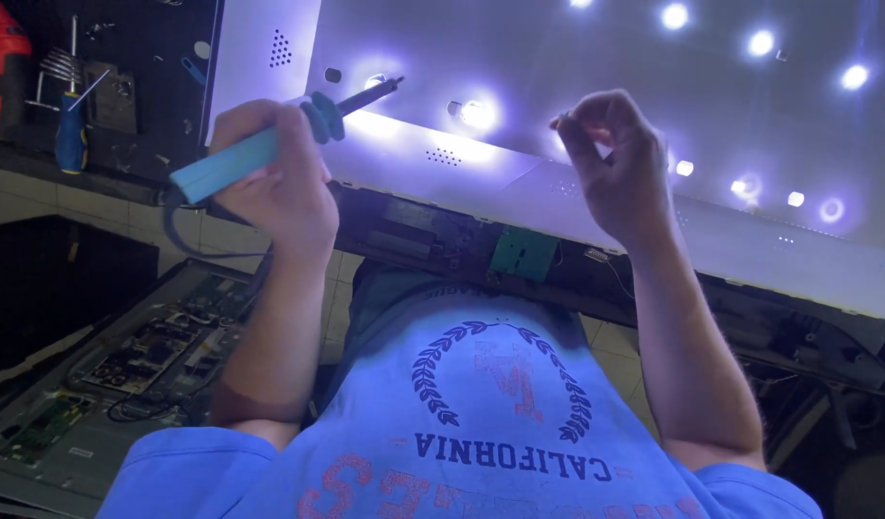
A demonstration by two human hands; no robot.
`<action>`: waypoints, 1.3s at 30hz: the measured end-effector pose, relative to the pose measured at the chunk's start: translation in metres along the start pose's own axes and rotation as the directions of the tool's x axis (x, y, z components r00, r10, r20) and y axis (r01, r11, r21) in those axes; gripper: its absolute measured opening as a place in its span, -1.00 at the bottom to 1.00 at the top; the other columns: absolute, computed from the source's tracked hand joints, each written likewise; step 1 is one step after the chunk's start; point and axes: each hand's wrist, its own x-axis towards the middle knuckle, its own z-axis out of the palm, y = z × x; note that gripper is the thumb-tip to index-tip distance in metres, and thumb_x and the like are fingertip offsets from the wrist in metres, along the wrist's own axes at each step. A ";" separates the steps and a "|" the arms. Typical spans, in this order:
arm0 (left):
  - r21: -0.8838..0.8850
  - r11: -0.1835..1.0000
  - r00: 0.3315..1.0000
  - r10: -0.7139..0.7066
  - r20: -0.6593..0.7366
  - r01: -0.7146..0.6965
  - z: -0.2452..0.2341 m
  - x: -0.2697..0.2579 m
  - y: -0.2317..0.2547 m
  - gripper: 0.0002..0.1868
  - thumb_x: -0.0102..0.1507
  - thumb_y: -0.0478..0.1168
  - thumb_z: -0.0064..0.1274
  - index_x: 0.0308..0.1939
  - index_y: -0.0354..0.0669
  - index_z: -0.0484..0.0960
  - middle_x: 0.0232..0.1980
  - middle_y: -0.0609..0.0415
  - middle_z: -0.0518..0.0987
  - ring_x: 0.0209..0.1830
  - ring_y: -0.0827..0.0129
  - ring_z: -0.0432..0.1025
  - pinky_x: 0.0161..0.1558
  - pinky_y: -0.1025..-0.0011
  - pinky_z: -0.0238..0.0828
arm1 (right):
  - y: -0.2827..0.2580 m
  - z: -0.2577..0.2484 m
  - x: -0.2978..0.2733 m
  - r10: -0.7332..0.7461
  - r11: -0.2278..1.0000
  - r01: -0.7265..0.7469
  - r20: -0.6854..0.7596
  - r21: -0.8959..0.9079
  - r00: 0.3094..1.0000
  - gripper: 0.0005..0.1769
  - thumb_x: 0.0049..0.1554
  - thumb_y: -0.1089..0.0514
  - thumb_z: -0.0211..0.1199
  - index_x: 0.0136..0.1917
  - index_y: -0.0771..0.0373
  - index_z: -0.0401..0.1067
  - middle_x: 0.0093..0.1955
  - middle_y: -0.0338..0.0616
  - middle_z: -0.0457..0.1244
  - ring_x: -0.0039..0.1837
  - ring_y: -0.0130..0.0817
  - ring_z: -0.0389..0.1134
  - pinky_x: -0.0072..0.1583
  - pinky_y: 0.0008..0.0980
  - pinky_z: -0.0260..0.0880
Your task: The person uses a soldering iron to work on a strip of illuminated LEDs attached to a white panel. They hold the panel steady with one hand while applying the soldering iron to specific points along the strip, moving from left to right across the frame.
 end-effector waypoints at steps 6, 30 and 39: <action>-0.001 0.998 0.944 0.063 -0.325 -0.066 -0.050 -0.001 0.072 -0.89 0.45 -0.47 0.01 -0.13 -0.22 0.48 -0.30 -0.04 0.46 -0.70 0.41 0.21 -0.73 0.47 0.07 | -0.030 0.012 0.003 -0.113 0.993 0.115 0.119 -0.015 0.986 -0.95 0.40 0.19 0.46 0.06 0.15 0.60 0.06 -0.18 0.50 0.09 -0.24 0.57 0.22 -0.27 0.59; 0.186 0.982 0.958 0.084 -0.274 -0.033 -0.191 -0.059 0.102 -0.74 0.51 0.01 -0.01 -0.01 -0.10 0.50 -0.42 0.09 0.51 -0.56 0.44 0.46 -0.17 0.43 0.56 | -0.115 0.179 0.152 -0.466 0.837 0.479 0.113 -0.266 0.877 -0.71 0.48 0.06 0.25 0.34 0.13 0.69 0.16 -0.18 0.57 0.08 -0.35 0.51 0.16 -0.11 0.45; 0.009 0.914 0.848 0.373 0.378 -0.406 -0.084 -0.033 0.147 -0.80 0.45 -0.16 0.01 -0.13 -0.22 0.59 -0.42 0.09 0.59 -0.56 0.42 0.49 -0.49 0.38 0.56 | -0.014 0.067 -0.104 -0.304 0.920 0.230 -0.206 -0.318 0.930 -0.92 0.38 0.21 0.43 0.07 0.24 0.70 -0.21 -0.19 0.43 -0.13 -0.29 0.38 0.00 -0.29 0.47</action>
